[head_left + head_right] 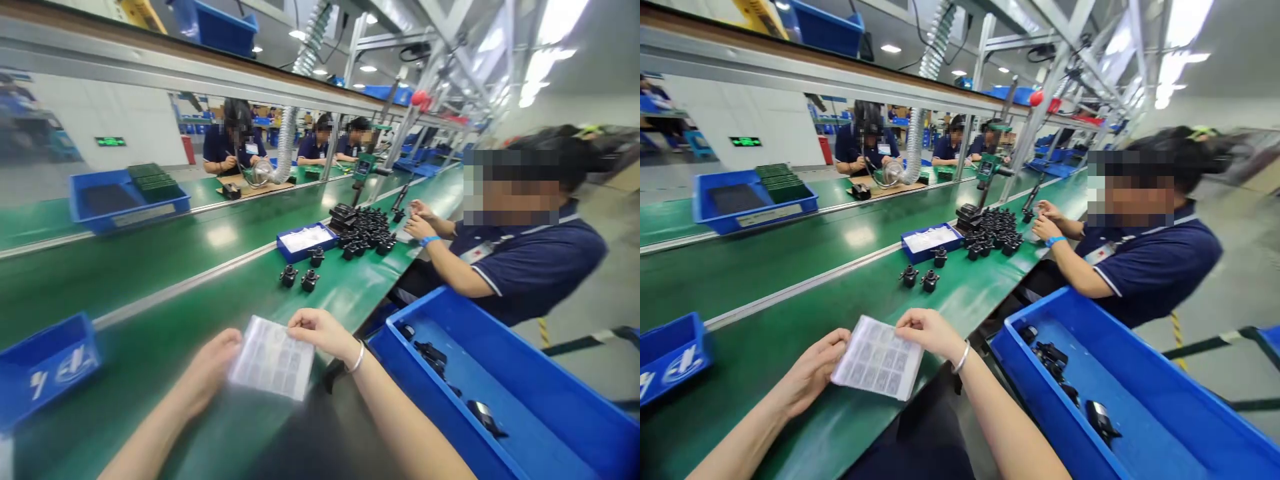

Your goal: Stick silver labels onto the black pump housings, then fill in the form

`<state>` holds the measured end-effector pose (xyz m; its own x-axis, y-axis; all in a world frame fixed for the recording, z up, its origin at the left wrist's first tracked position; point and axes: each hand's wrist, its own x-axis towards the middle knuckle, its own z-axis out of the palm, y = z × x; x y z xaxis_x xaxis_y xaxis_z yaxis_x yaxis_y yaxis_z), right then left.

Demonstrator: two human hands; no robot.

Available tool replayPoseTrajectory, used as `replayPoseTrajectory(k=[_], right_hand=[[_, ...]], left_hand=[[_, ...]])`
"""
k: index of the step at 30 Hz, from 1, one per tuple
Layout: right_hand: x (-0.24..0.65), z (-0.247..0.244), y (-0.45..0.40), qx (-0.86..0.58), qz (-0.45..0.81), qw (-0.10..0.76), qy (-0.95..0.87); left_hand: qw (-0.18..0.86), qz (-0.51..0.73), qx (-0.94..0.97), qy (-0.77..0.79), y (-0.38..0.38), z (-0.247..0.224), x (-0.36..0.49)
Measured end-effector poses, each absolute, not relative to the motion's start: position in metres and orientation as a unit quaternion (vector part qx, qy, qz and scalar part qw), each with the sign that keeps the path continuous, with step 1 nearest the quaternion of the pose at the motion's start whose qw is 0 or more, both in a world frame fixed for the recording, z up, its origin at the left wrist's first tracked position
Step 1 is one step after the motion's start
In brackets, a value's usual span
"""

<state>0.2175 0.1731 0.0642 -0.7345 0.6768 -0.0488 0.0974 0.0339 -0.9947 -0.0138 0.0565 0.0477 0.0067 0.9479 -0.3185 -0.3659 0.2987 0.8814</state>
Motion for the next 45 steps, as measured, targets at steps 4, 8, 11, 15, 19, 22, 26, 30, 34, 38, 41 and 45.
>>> replayPoseTrajectory(k=[4, 8, 11, 15, 19, 22, 26, 30, 34, 38, 41, 45], right_hand=[[0.205, 0.079, 0.187, -0.196, 0.64, 0.095, -0.737], [0.174, 0.086, 0.193, -0.137, 0.593, 0.044, -0.792], [0.167, 0.087, 0.191, -0.203, 0.52, 0.184, -0.809], [0.186, 0.074, 0.176, -0.35, 0.512, 0.374, -0.69], [0.202, 0.044, 0.155, -0.382, 0.66, 0.33, -0.557], [0.2, 0.033, 0.146, -0.335, 0.691, 0.359, -0.531], [0.199, 0.036, 0.151, -0.338, 0.641, 0.436, -0.534], [0.208, 0.039, 0.164, -0.36, 0.604, 0.442, -0.557], [0.211, 0.035, 0.169, -0.375, 0.588, 0.441, -0.565], [0.211, 0.033, 0.17, -0.387, 0.564, 0.415, -0.6], [0.213, 0.044, 0.17, -0.422, 0.406, 0.412, -0.698], [0.209, 0.07, 0.173, -0.3, 0.352, 0.331, -0.823]], left_hand=[[0.693, 0.419, 0.374, 0.453, 0.055, 0.045, -0.019], [0.693, 0.383, 0.425, 0.438, 0.057, 0.04, -0.003], [0.676, 0.425, 0.388, 0.461, 0.061, 0.037, 0.007], [0.596, 0.598, 0.262, 0.468, 0.068, 0.032, 0.01], [0.571, 0.681, 0.191, 0.418, 0.078, 0.03, 0.022], [0.593, 0.686, 0.178, 0.382, 0.085, 0.03, 0.037], [0.616, 0.664, 0.219, 0.364, 0.086, 0.028, 0.048], [0.567, 0.627, 0.31, 0.435, 0.084, 0.021, 0.042], [0.541, 0.591, 0.364, 0.475, 0.084, 0.018, 0.037], [0.517, 0.575, 0.398, 0.494, 0.088, 0.025, 0.031], [0.509, 0.506, 0.452, 0.53, 0.093, 0.038, 0.019], [0.545, 0.376, 0.543, 0.517, 0.1, 0.062, 0.006]])
